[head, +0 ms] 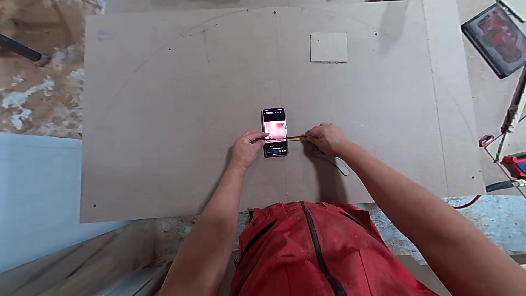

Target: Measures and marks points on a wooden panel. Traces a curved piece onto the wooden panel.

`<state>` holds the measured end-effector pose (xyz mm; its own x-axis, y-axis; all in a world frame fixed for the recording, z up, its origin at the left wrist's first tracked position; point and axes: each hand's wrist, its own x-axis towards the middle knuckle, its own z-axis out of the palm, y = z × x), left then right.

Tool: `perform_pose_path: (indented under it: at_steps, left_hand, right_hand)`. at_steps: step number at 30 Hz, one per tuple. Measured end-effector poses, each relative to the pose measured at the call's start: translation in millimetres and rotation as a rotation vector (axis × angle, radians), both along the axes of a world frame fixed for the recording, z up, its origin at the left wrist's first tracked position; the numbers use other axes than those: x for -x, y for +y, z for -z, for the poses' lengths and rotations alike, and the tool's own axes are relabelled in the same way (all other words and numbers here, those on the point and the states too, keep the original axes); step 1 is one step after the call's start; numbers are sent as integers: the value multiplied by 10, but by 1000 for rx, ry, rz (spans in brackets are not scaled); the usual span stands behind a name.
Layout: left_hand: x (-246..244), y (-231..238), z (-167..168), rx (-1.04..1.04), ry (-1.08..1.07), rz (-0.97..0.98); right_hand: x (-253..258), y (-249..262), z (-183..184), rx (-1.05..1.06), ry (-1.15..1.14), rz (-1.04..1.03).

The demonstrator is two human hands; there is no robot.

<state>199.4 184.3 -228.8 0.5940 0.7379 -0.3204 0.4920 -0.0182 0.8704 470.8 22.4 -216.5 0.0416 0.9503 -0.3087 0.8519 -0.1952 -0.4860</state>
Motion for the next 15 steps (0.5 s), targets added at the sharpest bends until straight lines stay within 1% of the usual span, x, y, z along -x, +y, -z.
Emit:
perform_pose_path:
  at_steps: [4, 9, 15]
  left_hand:
    - [7, -5, -7, 25, -23, -6]
    - [-2, 2, -19, 100, -51, -45]
    - [2, 3, -35, 56, 5, -9]
  right_hand:
    - [-9, 2, -1, -3, 11, 18]
    - [-141, 89, -29, -13, 29, 19]
    - [-178, 86, -55, -7, 33, -8]
